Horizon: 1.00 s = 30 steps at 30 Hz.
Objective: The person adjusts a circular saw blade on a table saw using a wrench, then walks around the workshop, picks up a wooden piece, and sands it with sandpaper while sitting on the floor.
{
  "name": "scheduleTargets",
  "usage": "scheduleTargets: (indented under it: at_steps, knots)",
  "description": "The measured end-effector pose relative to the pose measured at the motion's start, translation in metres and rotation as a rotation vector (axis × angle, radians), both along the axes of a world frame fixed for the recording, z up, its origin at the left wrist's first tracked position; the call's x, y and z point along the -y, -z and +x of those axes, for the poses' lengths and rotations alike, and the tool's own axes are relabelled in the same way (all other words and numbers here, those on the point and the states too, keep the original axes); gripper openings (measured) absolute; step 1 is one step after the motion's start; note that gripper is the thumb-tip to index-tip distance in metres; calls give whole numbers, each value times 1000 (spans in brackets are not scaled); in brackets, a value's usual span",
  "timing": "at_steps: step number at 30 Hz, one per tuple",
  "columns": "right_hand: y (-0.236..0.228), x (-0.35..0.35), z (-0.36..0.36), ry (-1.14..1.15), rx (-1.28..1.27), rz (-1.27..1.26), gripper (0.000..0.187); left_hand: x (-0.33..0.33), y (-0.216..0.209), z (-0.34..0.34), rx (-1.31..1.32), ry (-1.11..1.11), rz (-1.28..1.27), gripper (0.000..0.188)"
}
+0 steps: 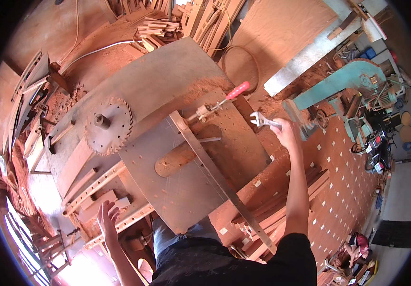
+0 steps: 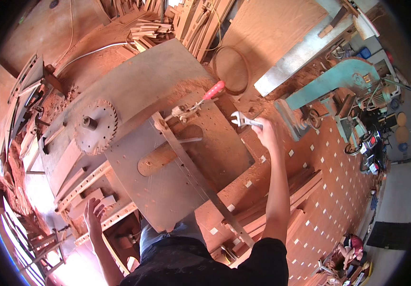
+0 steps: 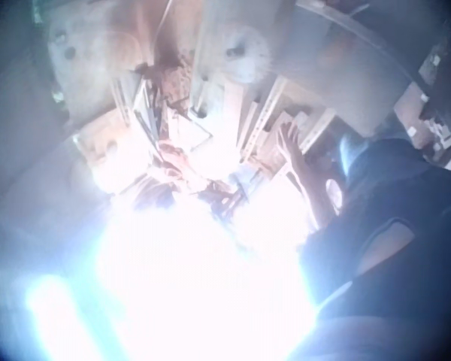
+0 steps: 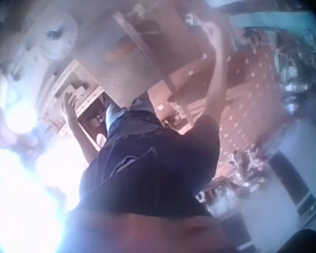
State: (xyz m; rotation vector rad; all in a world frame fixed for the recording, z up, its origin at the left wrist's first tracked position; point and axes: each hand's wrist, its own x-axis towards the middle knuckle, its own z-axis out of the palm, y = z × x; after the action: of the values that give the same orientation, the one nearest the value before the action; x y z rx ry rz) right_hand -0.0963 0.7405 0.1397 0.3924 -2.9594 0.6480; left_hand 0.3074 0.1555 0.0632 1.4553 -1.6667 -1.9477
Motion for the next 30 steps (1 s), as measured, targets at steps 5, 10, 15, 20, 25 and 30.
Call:
scheduleTargets:
  at_steps: [5,10,15,20,25,30]
  knots:
    - [102,-34,-104,-104,4,23,27,-56,-12,48,19,-82,28,46]
    - [122,21,-133,-191,114,151,56,-86,-13,99,39,-221,-3,49]
    - [145,53,-135,-265,206,9,76,-103,-14,116,88,-222,-34,46]
    - [158,64,-123,-169,-9,-258,70,-122,-6,128,79,-227,0,43]
    - [118,55,-82,-2,-52,-606,48,-133,19,146,-16,-199,124,35]
    - [-48,162,109,18,19,-796,39,-149,124,185,122,-195,195,35]
